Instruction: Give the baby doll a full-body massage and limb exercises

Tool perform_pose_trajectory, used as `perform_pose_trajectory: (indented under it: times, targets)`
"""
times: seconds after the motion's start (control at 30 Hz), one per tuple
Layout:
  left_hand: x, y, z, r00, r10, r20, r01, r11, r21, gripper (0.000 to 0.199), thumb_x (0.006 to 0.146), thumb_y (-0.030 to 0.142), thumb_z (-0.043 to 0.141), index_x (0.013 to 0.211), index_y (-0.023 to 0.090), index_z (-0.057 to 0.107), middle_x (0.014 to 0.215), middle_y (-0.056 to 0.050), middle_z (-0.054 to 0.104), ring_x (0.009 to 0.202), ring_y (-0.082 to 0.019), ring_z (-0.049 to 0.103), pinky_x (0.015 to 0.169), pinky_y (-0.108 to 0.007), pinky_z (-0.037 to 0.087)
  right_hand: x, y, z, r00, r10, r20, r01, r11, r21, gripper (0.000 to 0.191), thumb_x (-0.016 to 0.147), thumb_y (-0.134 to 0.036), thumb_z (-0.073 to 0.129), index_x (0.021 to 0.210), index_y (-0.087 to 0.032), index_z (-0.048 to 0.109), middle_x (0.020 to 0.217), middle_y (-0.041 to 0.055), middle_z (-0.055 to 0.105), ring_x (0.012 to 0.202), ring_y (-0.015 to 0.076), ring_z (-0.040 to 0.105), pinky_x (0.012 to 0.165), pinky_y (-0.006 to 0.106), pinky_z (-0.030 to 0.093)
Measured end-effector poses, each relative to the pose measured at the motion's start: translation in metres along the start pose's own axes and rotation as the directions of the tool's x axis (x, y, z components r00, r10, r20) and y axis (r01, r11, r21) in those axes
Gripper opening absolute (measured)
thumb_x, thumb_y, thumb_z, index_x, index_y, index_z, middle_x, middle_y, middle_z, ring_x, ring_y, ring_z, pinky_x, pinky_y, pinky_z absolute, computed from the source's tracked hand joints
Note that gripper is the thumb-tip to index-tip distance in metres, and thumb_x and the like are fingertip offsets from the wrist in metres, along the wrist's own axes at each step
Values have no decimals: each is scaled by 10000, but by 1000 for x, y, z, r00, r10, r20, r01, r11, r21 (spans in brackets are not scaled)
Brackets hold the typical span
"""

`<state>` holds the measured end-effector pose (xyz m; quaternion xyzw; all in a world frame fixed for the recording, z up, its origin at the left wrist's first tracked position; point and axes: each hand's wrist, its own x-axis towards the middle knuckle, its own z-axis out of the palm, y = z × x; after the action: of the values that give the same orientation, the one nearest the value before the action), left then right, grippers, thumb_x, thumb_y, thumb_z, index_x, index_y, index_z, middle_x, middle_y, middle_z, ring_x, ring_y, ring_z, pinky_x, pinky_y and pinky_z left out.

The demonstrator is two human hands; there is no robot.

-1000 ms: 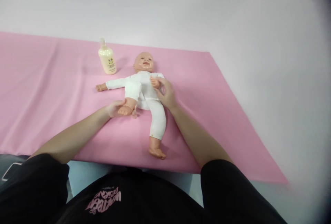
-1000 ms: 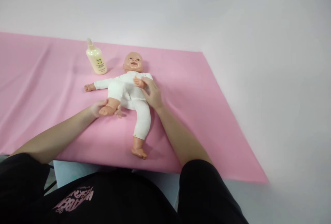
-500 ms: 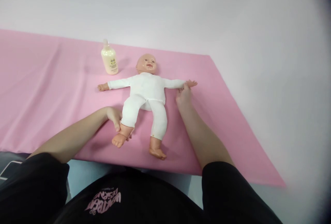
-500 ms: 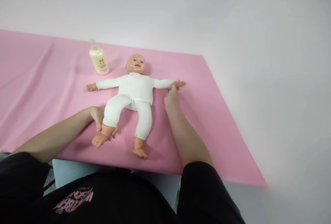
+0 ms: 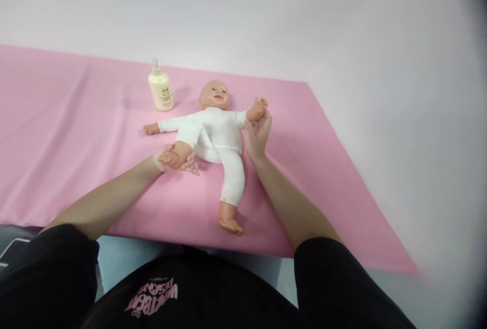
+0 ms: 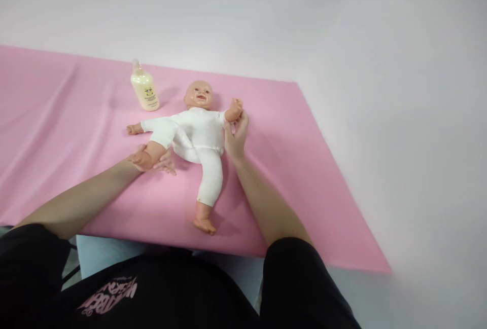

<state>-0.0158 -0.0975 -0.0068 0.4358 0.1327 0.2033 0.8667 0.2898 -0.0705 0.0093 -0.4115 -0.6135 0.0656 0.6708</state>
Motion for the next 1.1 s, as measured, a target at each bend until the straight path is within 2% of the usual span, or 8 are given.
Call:
perform_pose_trajectory:
  times: [0.07,0.2,0.37,0.47,0.57,0.7,1.1]
  targets:
    - [0,5,6,1000,0,30,0,1000,27,675,544,843,732,750,214,600,554,-8,492,781,-301,656,953,-521,528,-8,-7,3,997,-31,68,33,999,-26,607,1015,-559,506,1497,-207,399,1506,163,487,1434,221,519,1206,447,491]
    - [0,13,22,997,28,-66,-28,1000,-1,597,700,737,741,856,168,651,678,-18,569,804,-263,675,908,-437,540,-16,-17,2,954,-152,259,178,981,-82,447,1022,-468,516,1397,-226,536,1370,113,612,1357,211,574,1219,449,483]
    - [1,16,31,994,19,-105,-24,999,-48,572,754,671,768,931,132,696,740,-30,628,825,-254,697,885,-393,543,-14,-19,1,861,-227,455,323,935,-146,367,1023,-363,477,1325,-224,634,1354,95,644,1349,228,580,1240,493,450]
    - [2,17,33,990,12,-137,-21,998,-61,579,752,642,795,963,109,715,785,-53,669,826,-250,698,874,-377,541,-13,-17,1,816,-242,526,377,911,-166,364,1013,-299,461,1313,-234,657,1372,78,641,1375,229,556,1257,505,417]
    - [2,16,34,987,14,-159,-23,998,-54,570,778,634,780,970,101,720,822,-73,700,838,-251,702,889,-381,542,-13,-15,1,791,-258,555,413,894,-172,375,1000,-253,466,1319,-231,661,1376,78,638,1386,231,541,1255,494,408]
    - [3,14,34,982,14,-189,-21,999,-38,545,866,626,695,979,94,716,835,-90,725,842,-259,714,928,-418,540,-12,-14,2,779,-298,552,451,878,-162,390,993,-220,471,1333,-217,662,1358,92,643,1374,239,539,1231,486,419]
    - [3,10,28,985,-8,-175,4,1000,-22,571,855,639,715,1013,90,702,858,-88,763,866,-263,749,950,-412,531,-12,-14,3,770,-303,562,485,850,-205,412,976,-194,469,1328,-229,681,1347,75,652,1354,243,541,1198,484,442]
